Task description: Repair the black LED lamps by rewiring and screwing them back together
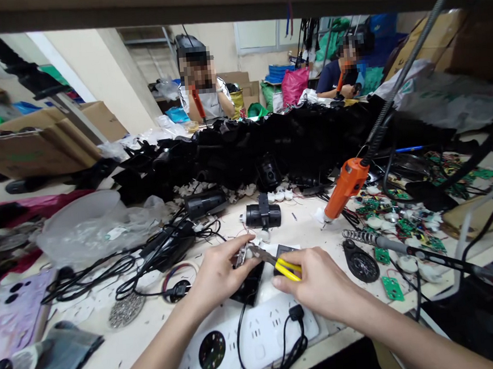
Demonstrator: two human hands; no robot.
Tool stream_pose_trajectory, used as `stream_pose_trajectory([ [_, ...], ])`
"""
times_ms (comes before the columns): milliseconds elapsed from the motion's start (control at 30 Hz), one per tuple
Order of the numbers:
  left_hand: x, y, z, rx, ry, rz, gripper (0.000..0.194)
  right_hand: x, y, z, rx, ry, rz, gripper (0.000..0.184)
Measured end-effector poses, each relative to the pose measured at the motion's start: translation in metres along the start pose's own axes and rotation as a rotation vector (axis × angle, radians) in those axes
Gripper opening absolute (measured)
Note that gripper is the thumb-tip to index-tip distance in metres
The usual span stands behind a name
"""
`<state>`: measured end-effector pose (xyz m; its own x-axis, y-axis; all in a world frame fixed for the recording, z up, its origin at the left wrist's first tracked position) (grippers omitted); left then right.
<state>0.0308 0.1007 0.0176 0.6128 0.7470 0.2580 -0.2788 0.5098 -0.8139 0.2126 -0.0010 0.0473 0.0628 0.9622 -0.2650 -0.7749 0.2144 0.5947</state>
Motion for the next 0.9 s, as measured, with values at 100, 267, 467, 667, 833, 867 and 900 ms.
stream_pose_trajectory([
  [100, 0.002, 0.0, 0.001, -0.175, 0.009, 0.26, 0.045, -0.005, 0.004, 0.005, -0.424, -0.228, 0.062, 0.026],
  [267, 0.002, 0.001, 0.005, -0.457, 0.055, 0.405, 0.055, -0.005, 0.002, 0.01, -0.477, -0.241, 0.091, 0.042],
  [467, 0.002, -0.002, -0.001, -0.363, 0.042, 0.328, 0.045, -0.002, 0.006, 0.011, -0.457, -0.175, 0.079, 0.044],
  [667, 0.001, -0.003, -0.004, -0.405, 0.064, 0.257, 0.04, -0.004, 0.004, 0.013, -0.381, -0.125, 0.059, 0.041],
  [833, -0.002, -0.002, -0.005, -0.336, 0.075, 0.21, 0.039, -0.004, 0.003, 0.017, -0.307, -0.071, 0.017, 0.035],
  [867, -0.002, -0.002, -0.005, -0.3, 0.065, 0.181, 0.037, -0.004, 0.003, 0.018, -0.297, -0.061, 0.013, 0.033],
  [900, -0.003, -0.002, -0.005, -0.264, 0.054, 0.146, 0.036, -0.004, 0.004, 0.018, -0.287, -0.053, 0.011, 0.032],
])
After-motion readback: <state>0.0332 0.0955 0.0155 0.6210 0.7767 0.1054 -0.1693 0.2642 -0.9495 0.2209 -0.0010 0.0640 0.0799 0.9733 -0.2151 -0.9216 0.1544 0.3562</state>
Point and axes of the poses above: each hand's wrist, its own x-axis towards the middle knuckle, its own z-axis out of the back of the hand, y = z × x, the point moved 1 cm from there along x, towards the middle knuckle, and after that the axes turned 12 degrees about -x, right-handed, at the moved point
